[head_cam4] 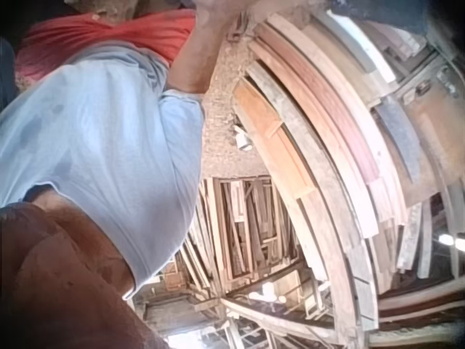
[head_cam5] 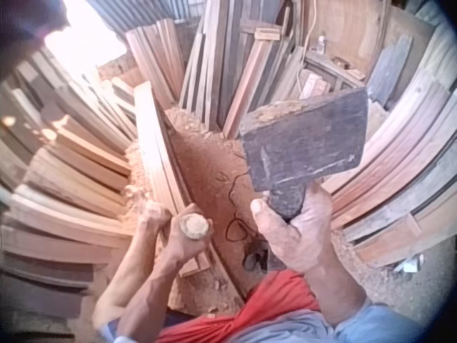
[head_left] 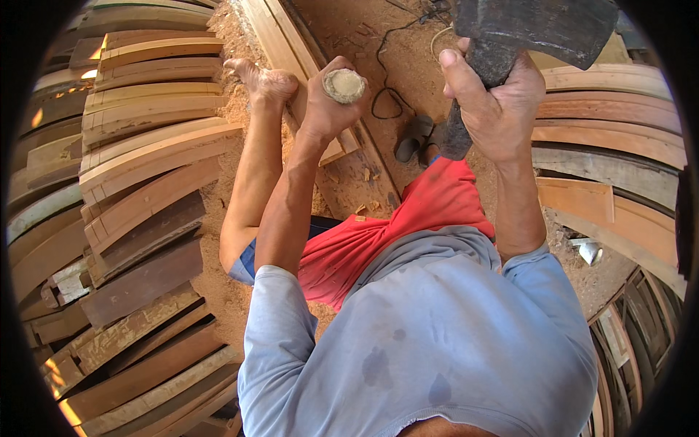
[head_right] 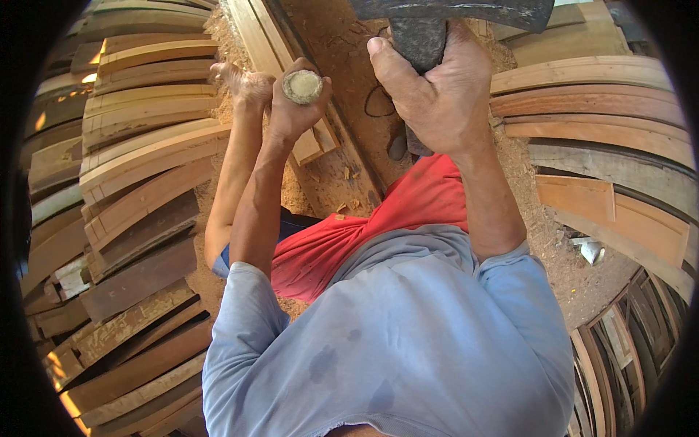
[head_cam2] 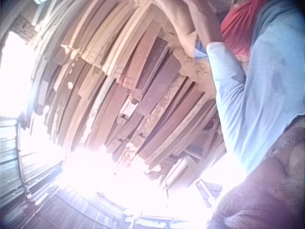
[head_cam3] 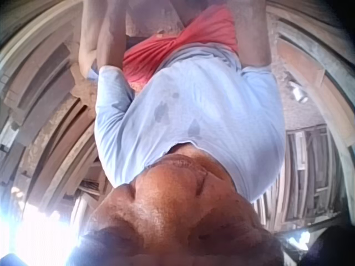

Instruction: The person uses a chisel and a wooden mallet to carve and shape a long piece of wood in a workshop. They repeatedly strike the chisel to remove wood shavings and refine the surface. The person also sharpens the chisel on a stone and briefly interacts with another person who enters the frame.

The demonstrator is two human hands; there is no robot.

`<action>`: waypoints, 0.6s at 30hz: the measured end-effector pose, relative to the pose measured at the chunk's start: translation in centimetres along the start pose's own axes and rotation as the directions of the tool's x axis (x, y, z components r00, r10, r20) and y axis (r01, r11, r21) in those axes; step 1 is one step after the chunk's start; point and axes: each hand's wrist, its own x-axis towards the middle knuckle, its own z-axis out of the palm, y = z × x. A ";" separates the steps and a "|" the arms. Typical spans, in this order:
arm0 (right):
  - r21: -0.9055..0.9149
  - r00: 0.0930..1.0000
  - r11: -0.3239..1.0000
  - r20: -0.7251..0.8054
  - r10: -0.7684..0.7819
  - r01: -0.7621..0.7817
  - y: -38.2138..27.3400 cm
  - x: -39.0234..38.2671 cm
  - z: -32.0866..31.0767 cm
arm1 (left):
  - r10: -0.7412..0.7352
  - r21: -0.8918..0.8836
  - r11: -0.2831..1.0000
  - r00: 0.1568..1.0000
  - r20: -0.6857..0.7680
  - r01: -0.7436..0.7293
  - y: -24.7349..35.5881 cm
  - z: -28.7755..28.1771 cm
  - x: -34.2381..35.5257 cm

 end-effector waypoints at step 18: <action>-0.158 0.973 0.982 0.185 0.137 -0.108 0.9 -1.8 0.4 | -0.035 0.010 0.999 0.997 -0.063 0.035 -0.3 -0.5 -0.4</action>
